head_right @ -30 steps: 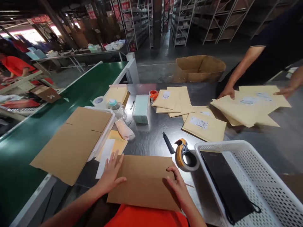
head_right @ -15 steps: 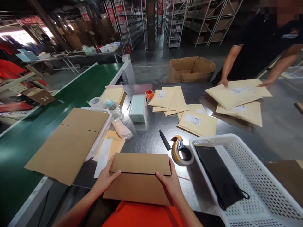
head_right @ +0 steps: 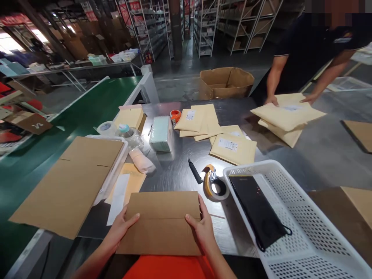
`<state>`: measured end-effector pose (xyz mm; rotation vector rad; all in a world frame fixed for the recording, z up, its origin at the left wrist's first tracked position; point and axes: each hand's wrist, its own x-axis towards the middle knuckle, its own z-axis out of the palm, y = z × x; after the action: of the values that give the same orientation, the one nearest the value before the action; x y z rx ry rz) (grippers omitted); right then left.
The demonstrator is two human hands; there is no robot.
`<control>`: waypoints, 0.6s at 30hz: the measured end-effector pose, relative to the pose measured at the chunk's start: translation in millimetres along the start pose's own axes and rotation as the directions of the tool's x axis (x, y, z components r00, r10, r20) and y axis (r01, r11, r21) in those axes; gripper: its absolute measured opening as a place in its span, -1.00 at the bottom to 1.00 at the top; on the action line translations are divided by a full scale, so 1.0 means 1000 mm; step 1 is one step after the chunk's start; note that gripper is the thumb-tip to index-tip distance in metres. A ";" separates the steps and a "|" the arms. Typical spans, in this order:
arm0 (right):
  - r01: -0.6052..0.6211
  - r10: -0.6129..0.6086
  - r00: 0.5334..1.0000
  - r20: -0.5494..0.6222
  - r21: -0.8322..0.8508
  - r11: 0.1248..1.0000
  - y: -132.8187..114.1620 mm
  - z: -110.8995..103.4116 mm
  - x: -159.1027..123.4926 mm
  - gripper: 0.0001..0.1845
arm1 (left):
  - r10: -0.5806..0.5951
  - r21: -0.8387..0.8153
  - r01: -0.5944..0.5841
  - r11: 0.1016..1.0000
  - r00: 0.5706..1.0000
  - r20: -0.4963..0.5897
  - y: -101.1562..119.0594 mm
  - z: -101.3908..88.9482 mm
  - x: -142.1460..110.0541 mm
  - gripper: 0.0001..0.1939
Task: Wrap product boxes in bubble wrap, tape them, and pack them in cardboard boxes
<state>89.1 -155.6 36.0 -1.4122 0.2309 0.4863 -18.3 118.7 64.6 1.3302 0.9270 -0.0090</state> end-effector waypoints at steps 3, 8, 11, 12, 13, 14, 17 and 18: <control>0.044 -0.043 0.999 0.008 -0.162 0.986 0.007 -0.014 0.014 -0.19 | 0.030 0.045 -0.028 0.999 0.998 -0.058 -0.005 -0.001 0.003 -0.18; 0.109 -0.276 0.947 -0.162 -0.647 0.755 0.014 -0.049 0.081 -0.29 | 0.055 0.033 -0.052 0.998 0.995 -0.089 -0.005 0.000 0.005 -0.18; 0.086 -0.327 0.929 -0.177 -0.754 0.652 0.016 -0.057 0.114 -0.49 | 0.063 0.015 -0.063 0.998 0.995 -0.071 -0.003 0.002 0.003 -0.17; 0.090 -0.334 0.929 -0.160 -0.777 0.623 0.016 -0.058 0.121 -0.59 | 0.071 0.012 -0.071 0.997 0.996 -0.060 -0.002 0.003 0.003 -0.19; 0.100 -0.339 0.931 -0.138 -0.794 0.600 0.014 -0.059 0.125 -0.68 | 0.080 0.012 -0.079 0.997 0.995 -0.053 -0.001 0.003 0.002 -0.21; 0.114 -0.342 0.933 -0.115 -0.805 0.582 0.012 -0.061 0.126 -0.74 | 0.089 0.013 -0.088 0.996 0.995 -0.049 -0.001 0.003 0.001 -0.22; 0.169 -0.347 0.937 -0.046 -0.810 0.562 0.001 -0.069 0.115 -0.69 | 0.112 0.002 -0.112 0.994 0.993 -0.048 0.002 0.005 -0.001 -0.22; 0.193 -0.360 0.933 -0.024 -0.810 0.554 -0.003 -0.073 0.105 -0.62 | 0.120 -0.003 -0.121 0.993 0.992 -0.044 0.002 0.005 -0.002 -0.20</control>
<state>192.6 -207.7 -18.5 -2.3592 -0.1000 0.1667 -15.3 114.1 67.0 1.3836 0.8816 0.1164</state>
